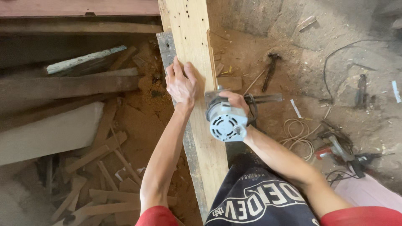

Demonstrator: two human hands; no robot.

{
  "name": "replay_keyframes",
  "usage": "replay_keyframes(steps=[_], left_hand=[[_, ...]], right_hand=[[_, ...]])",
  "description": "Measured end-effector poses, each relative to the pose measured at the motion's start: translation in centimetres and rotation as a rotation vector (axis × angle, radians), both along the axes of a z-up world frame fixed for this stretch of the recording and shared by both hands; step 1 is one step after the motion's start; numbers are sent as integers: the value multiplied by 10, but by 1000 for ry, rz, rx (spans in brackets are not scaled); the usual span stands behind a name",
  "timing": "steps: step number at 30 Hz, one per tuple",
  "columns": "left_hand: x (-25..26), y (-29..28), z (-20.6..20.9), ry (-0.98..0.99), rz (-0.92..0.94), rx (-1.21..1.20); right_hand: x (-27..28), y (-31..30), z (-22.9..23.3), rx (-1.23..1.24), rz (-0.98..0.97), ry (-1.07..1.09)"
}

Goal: The person uses a handheld router to cut a groove along the edge of a long wooden plank. They adjust the router's fence and depth, then guide the tool along the wood to create a continuous channel.

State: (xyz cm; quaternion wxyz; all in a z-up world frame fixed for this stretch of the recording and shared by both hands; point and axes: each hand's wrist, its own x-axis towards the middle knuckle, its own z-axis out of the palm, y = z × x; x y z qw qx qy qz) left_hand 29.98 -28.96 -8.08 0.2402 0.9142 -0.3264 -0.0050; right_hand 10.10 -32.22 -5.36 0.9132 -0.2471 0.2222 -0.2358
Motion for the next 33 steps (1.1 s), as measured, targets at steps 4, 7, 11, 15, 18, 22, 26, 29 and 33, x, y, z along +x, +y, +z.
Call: replay_keyframes(steps=[4,7,11,15,18,22,26,29,33], left_hand=[[2,0,0,13,3,-2],[0,1,5,70,6,16],[-1,-3,10,80,2,10],[-4,-2,18,1,-10,-15],[-4,-2,17,46,-19,-20],[-4,-2,14,41,-16,-19],[-2,-2,13,53,-11,-15],[-6,-2,14,6,-11,-18],[-4,-9,24,-18,3,-20]], right_hand=[[29,-25,-3,-519,-118,185],[61,-54,-9,-943,-262,302],[103,-104,-8,-1228,-383,319],[132,-136,-3,-1351,-451,296],[141,-147,-5,-1358,-470,278],[154,-165,-7,-1516,-589,275],[174,-190,-4,-1586,-691,308],[180,-199,-6,-1616,-732,329],[188,-207,-7,-1574,-743,405]])
